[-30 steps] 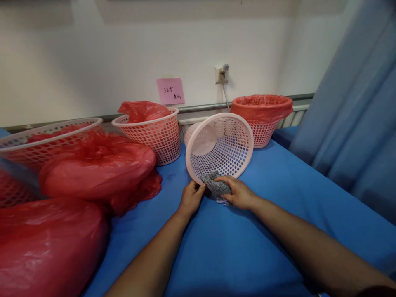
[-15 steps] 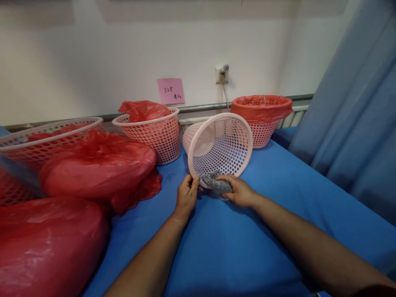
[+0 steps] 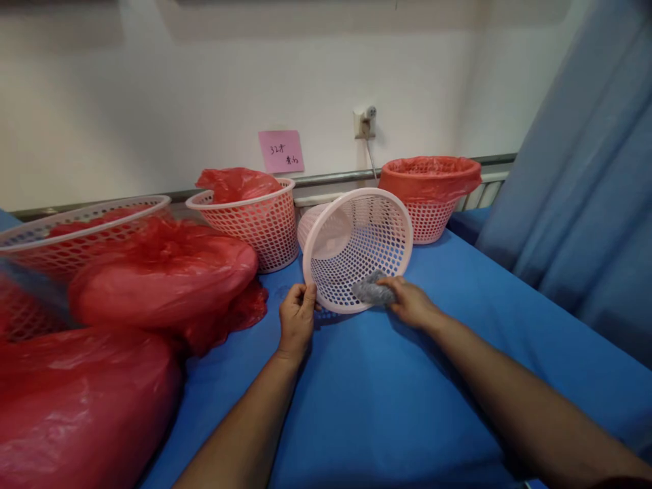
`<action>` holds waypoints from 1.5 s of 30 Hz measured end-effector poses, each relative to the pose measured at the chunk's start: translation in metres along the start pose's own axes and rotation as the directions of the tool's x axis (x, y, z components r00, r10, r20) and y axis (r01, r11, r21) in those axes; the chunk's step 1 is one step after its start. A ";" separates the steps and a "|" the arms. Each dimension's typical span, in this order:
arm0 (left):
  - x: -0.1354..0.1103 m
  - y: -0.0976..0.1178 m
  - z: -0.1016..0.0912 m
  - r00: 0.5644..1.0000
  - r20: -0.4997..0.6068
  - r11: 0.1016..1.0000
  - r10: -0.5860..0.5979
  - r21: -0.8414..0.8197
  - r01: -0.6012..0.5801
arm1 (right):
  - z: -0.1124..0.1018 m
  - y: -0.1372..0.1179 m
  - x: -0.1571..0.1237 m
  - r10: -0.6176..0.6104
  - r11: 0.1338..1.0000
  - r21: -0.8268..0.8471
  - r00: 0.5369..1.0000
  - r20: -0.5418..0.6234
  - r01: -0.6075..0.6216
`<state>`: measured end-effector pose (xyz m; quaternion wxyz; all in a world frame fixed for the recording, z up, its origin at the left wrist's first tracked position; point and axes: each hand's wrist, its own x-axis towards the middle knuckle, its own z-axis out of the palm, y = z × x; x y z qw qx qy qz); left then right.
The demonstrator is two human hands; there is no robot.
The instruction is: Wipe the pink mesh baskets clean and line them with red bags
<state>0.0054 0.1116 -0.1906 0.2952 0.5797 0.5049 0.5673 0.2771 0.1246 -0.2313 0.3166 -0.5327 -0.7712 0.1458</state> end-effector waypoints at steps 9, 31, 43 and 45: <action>-0.009 -0.021 0.021 0.951 0.290 0.992 -0.108 -0.033 0.123 | 0.018 -0.004 0.001 -0.088 0.952 0.297 0.995 0.047 0.070; 0.000 0.001 -0.006 1.000 -0.029 0.999 0.000 0.034 0.001 | -0.005 0.021 0.007 0.099 0.993 -0.046 0.983 -0.152 -0.107; -0.013 -0.018 0.024 0.930 0.349 0.992 -0.115 -0.007 0.125 | 0.033 -0.013 -0.002 -0.163 0.937 0.311 0.986 -0.022 0.162; -0.009 -0.014 0.016 0.956 0.273 0.993 -0.110 -0.012 0.118 | 0.022 -0.005 0.002 -0.075 0.986 0.148 0.997 -0.035 0.079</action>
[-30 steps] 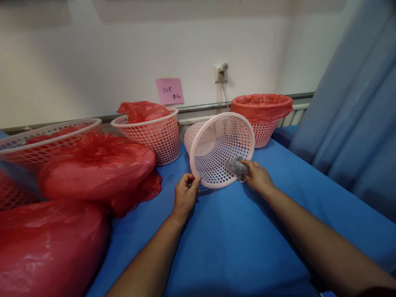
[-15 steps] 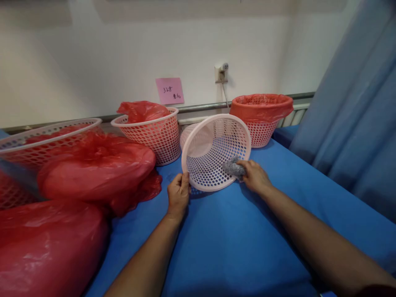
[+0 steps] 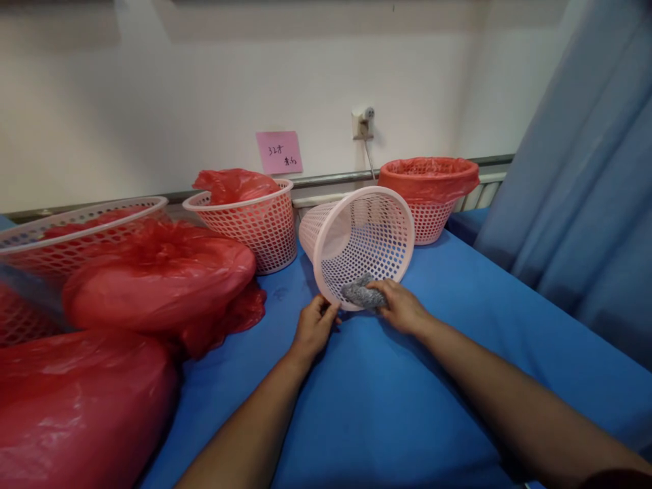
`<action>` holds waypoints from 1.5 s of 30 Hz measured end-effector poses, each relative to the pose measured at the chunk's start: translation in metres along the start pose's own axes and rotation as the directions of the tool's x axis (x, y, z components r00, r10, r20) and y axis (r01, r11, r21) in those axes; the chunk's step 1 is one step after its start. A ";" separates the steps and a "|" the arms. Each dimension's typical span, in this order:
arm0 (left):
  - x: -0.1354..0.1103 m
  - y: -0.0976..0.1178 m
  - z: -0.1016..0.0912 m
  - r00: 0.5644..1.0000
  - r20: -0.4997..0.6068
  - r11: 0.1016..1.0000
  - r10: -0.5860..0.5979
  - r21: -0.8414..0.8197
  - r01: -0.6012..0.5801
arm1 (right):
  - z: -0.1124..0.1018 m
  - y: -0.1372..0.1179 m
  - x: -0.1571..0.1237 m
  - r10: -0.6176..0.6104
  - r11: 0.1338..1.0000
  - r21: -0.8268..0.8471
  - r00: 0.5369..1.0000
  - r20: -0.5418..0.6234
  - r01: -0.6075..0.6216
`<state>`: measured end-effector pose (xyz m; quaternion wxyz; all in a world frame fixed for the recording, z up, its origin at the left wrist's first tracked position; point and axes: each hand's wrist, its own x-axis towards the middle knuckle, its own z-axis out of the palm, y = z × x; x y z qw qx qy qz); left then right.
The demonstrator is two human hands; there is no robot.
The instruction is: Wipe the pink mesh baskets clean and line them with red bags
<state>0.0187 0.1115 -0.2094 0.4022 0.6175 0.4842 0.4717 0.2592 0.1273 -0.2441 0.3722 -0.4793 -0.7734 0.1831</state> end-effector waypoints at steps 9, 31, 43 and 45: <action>-0.003 0.005 -0.003 0.992 -0.122 1.000 0.023 -0.006 -0.024 | -0.007 -0.004 -0.003 0.072 0.994 -0.086 0.997 -0.002 -0.072; 0.003 -0.011 0.002 1.000 0.008 1.000 -0.014 0.020 0.014 | 0.013 -0.021 -0.009 -0.114 0.935 0.349 0.983 0.145 0.057; 0.000 0.007 -0.010 0.983 -0.183 1.000 0.007 0.022 -0.003 | -0.028 0.010 0.001 0.150 0.971 -0.177 0.986 -0.077 -0.162; -0.001 0.005 -0.007 0.983 -0.184 1.000 0.012 0.019 -0.008 | -0.015 -0.004 -0.004 0.030 1.000 0.001 0.998 0.061 -0.030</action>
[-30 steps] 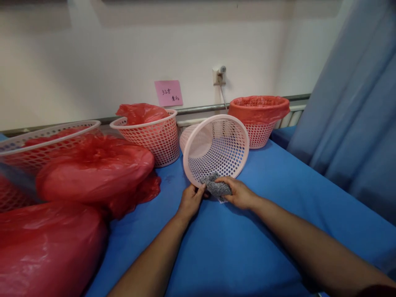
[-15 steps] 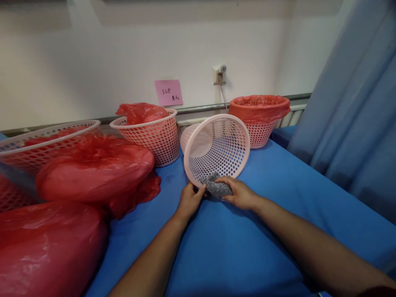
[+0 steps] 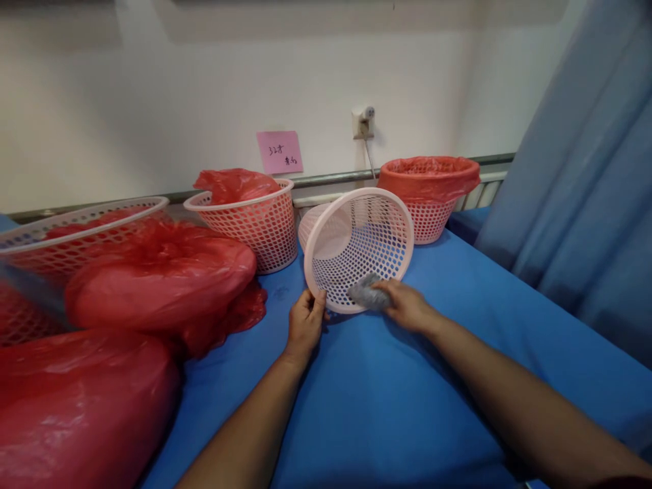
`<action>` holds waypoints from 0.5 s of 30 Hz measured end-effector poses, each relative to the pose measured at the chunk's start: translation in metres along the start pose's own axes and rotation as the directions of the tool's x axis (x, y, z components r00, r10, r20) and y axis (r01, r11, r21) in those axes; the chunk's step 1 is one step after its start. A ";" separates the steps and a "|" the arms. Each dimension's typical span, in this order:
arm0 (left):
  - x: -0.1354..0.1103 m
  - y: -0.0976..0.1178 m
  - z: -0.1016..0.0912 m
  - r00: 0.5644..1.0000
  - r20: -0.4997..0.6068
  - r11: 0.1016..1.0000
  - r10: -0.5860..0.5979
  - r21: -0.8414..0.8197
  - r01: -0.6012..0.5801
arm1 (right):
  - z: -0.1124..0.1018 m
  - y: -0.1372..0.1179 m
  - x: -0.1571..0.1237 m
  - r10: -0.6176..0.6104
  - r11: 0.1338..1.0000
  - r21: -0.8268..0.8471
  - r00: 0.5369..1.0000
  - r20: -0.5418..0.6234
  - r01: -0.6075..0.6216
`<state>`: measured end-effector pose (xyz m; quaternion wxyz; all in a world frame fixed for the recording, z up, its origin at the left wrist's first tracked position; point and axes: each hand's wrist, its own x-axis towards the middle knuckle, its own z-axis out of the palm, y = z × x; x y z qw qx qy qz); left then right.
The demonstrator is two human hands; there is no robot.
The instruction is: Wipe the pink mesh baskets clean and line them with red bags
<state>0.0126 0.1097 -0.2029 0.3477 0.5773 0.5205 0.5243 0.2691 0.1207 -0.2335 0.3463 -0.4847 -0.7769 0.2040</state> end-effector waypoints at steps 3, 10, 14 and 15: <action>-0.001 -0.002 0.001 1.000 -0.016 1.000 0.010 0.000 -0.010 | 0.022 -0.017 -0.005 -0.151 0.939 0.335 0.972 0.177 0.085; 0.006 0.001 -0.010 0.996 -0.082 0.999 0.039 0.004 -0.038 | -0.008 0.009 0.006 0.101 0.986 -0.119 0.987 -0.124 -0.115; 0.004 -0.004 -0.004 1.000 -0.006 1.000 0.021 -0.020 -0.021 | -0.019 0.022 0.007 0.177 0.958 -0.196 0.970 -0.167 -0.208; 0.003 -0.006 0.000 0.999 0.036 1.000 0.013 -0.029 -0.012 | -0.015 0.020 0.006 0.156 0.969 -0.173 0.979 -0.131 -0.177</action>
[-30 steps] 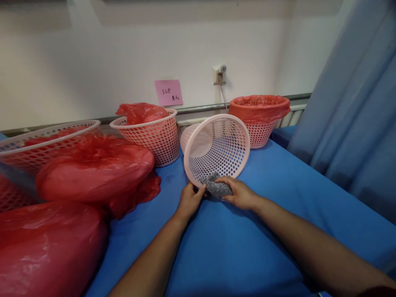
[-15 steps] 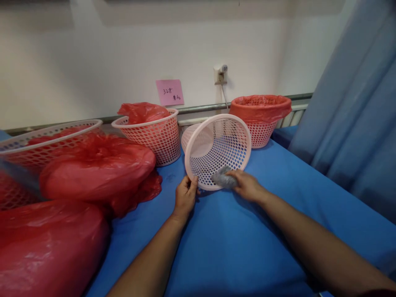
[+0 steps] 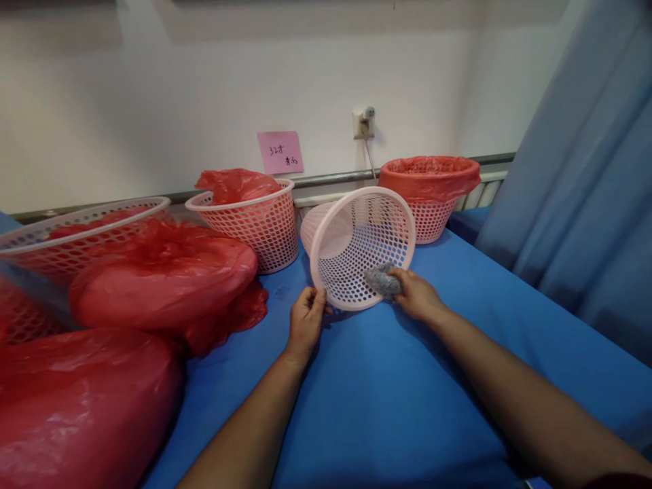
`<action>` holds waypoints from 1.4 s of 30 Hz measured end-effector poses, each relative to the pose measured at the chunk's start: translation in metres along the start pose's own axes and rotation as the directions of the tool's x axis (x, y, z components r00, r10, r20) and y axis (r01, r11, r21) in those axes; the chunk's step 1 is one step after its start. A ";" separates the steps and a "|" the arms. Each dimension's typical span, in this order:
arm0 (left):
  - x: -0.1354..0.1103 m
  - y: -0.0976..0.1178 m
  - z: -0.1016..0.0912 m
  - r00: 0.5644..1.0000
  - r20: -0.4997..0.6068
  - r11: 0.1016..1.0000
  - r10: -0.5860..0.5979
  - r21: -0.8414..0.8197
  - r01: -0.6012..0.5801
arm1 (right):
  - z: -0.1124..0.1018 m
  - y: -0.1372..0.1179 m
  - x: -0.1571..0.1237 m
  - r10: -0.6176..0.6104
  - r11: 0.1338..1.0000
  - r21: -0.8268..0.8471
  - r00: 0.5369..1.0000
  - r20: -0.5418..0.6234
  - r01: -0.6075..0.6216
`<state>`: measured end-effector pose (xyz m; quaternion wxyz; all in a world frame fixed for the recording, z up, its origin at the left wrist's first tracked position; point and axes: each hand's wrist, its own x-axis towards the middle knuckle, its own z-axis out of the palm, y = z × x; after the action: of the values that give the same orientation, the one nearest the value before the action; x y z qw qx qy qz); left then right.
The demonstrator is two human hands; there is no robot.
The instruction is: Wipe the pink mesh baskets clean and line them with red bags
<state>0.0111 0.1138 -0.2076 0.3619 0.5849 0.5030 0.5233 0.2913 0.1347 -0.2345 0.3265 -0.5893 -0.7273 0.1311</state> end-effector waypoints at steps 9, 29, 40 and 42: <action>-0.002 -0.012 0.015 0.984 0.178 0.999 -0.024 -0.019 0.028 | 0.030 -0.036 -0.016 -0.278 0.909 0.353 0.953 0.121 0.221; 0.001 0.010 -0.006 0.997 -0.076 0.998 0.036 0.049 -0.032 | 0.012 -0.031 -0.008 -0.153 0.988 0.003 0.986 0.063 0.153; -0.006 -0.006 0.013 0.990 0.136 1.000 -0.021 -0.003 0.022 | 0.025 -0.028 -0.017 -0.156 0.987 0.043 0.987 0.046 0.154; -0.005 -0.013 0.017 0.982 0.187 1.000 -0.031 0.002 0.031 | 0.034 -0.036 -0.020 -0.229 0.954 0.215 0.971 0.073 0.208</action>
<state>0.0258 0.1134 -0.2241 0.4159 0.6233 0.4757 0.4607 0.2443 0.1127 -0.2454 0.3622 -0.4611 -0.7856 0.1972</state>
